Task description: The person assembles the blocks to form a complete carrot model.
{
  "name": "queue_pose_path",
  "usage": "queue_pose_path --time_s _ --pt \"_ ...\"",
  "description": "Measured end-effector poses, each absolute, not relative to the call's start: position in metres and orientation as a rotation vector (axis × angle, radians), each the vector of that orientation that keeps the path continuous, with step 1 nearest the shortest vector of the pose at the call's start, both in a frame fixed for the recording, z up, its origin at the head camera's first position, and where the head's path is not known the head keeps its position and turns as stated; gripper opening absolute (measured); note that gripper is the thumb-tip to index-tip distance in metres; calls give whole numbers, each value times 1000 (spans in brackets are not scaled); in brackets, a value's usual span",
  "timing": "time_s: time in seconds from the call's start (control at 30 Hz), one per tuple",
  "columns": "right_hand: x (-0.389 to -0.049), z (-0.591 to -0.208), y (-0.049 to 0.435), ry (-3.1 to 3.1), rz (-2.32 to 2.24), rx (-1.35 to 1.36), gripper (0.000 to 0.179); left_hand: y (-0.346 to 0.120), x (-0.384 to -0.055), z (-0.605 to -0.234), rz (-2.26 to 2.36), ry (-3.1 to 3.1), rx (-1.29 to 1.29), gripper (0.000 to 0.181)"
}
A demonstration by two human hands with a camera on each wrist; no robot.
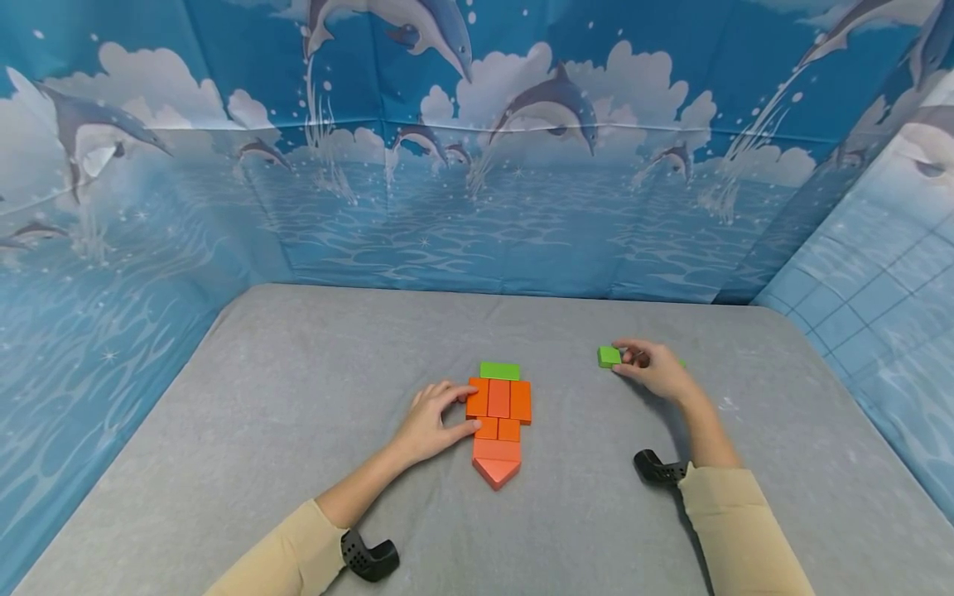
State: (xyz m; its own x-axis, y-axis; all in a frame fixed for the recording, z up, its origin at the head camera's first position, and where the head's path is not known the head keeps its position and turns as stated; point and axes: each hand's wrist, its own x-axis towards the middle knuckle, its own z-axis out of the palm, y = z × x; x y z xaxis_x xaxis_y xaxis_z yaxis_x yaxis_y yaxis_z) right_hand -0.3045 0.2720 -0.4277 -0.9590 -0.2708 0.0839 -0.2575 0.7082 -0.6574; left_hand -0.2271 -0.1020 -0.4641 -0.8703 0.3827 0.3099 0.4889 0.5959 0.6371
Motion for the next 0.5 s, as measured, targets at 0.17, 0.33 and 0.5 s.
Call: queue_pose_path --time_s 0.17,0.33,0.5 --pt "-304 -428 270 2905 -1111 -439 36 -102 -227 -465 -1133 -2673 -734 49" --pt "-304 -428 259 2950 -1134 -417 36 -102 -227 -465 -1136 -2675 -726 49" --pt "-304 -425 230 2946 -1258 -412 36 -102 -228 -466 -1132 -2680 -727 49"
